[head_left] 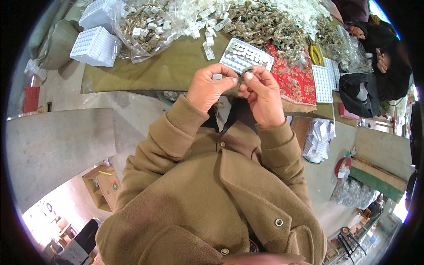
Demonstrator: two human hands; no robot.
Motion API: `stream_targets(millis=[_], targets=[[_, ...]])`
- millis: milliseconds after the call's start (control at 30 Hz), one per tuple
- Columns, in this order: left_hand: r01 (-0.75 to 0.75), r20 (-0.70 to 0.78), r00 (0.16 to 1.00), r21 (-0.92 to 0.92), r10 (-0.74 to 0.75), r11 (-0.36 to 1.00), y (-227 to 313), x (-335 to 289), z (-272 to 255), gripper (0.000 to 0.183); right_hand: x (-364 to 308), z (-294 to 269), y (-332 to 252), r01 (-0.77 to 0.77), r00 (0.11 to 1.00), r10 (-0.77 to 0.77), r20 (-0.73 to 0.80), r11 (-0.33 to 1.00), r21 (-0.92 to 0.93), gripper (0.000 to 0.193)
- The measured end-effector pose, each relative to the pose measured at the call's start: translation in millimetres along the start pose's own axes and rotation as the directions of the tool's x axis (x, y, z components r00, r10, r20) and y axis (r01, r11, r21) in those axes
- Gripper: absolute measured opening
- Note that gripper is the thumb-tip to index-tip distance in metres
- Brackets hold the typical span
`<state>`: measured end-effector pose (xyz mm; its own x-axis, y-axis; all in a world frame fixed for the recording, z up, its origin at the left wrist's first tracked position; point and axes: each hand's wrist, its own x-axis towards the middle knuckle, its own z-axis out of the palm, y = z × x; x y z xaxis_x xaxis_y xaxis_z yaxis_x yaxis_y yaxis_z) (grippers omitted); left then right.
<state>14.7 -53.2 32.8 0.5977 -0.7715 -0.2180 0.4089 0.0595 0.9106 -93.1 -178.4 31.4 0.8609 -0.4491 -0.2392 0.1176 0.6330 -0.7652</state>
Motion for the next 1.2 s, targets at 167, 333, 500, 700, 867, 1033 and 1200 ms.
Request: stream_targets(millis=[167,333,500,700,867,1033,1200], targets=[[0.062,0.087,0.993,0.226,-0.084,0.972,16.4,1.8,-18.0,0.011,1.9,-4.4,-12.1,0.026,0.999,-0.026,0.018,1.000,0.016,0.007],[-0.027,-0.178,0.963,0.683,0.202,0.730,37.2,55.5,-49.9,0.028,4.1,-4.3,-6.3,0.120,0.992,-0.114,0.043,0.976,-0.183,0.009],[0.172,-0.243,0.903,0.960,0.353,0.222,28.0,97.2,-52.1,0.042,5.5,2.2,6.0,0.100,0.992,-0.083,0.094,0.976,-0.192,0.009],[0.200,-0.247,0.933,0.961,0.263,0.192,14.7,104.9,-60.4,0.038,8.3,-0.9,12.0,0.061,0.995,-0.047,0.085,0.981,-0.181,0.008],[0.198,-0.316,0.948,0.510,-0.031,0.837,18.4,97.4,-78.5,0.031,11.6,-1.2,15.1,0.037,0.994,-0.013,0.112,0.975,-0.217,0.006],[0.206,-0.178,0.959,-0.095,-0.220,0.974,29.6,60.2,-68.4,0.021,16.6,7.2,10.9,0.003,0.999,0.002,0.044,0.996,-0.091,0.004],[0.253,0.075,0.968,-0.243,-0.241,0.937,24.3,19.2,-43.9,0.034,17.2,17.3,4.6,-0.038,0.997,0.030,0.071,0.994,0.105,0.007]])
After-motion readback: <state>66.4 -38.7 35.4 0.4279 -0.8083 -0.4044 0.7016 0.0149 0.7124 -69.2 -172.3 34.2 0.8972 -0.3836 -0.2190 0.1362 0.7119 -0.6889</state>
